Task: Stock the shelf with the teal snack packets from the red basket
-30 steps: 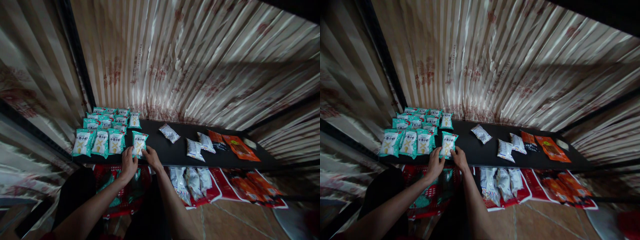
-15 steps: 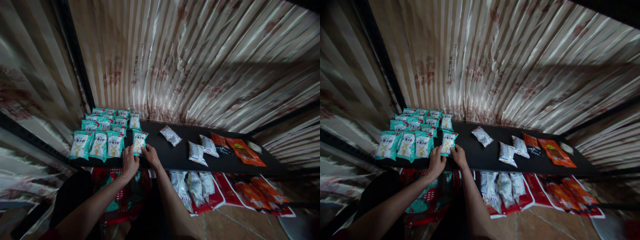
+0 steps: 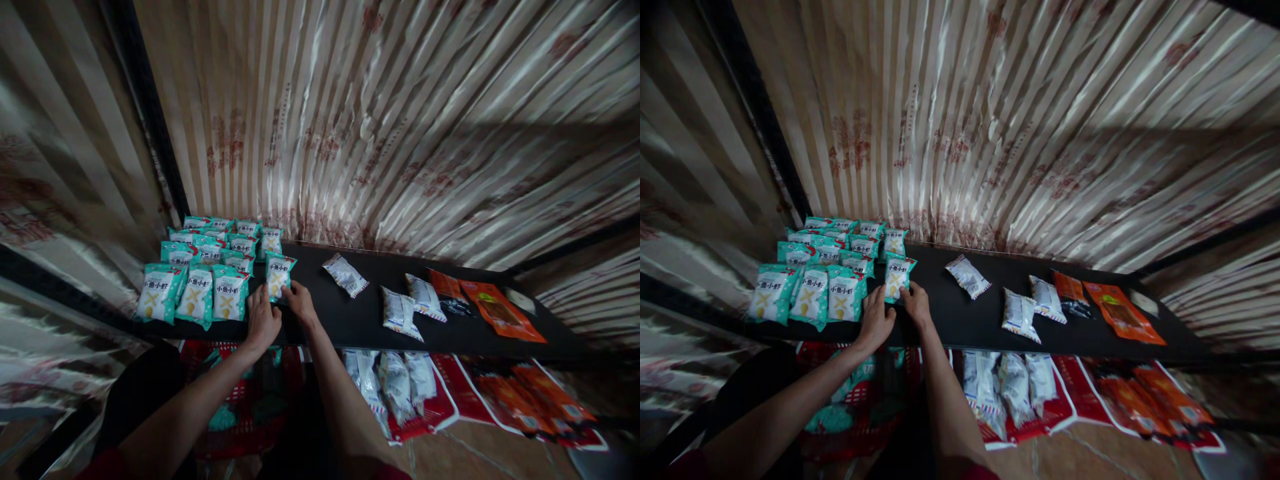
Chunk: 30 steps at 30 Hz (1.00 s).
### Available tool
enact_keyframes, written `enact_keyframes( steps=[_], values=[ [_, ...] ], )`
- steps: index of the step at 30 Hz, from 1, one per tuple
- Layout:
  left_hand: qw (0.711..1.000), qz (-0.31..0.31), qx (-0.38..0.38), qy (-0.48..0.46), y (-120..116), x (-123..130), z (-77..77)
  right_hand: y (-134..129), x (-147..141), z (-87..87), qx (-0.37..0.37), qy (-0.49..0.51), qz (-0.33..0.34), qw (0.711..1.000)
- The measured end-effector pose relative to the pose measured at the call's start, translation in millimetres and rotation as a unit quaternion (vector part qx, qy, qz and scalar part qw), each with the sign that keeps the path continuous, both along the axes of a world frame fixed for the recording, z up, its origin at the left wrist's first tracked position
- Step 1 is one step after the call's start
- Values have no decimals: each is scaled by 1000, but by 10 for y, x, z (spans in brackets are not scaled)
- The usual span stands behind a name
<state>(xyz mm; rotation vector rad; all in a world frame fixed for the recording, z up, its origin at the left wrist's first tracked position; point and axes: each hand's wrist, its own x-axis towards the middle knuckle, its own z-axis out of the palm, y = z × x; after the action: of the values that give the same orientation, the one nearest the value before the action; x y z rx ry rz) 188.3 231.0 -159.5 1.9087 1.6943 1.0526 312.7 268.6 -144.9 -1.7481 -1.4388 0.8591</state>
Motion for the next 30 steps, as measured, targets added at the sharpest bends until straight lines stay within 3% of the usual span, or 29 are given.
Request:
enact_keyframes(
  steps=[17,30],
  values=[
    [999,15,-41,-5,302,14,54,427,-126,33,17,10,-11,1000],
    [998,10,-59,0,373,7,19,533,-173,-59,29,-49,-17,998]
  ],
)
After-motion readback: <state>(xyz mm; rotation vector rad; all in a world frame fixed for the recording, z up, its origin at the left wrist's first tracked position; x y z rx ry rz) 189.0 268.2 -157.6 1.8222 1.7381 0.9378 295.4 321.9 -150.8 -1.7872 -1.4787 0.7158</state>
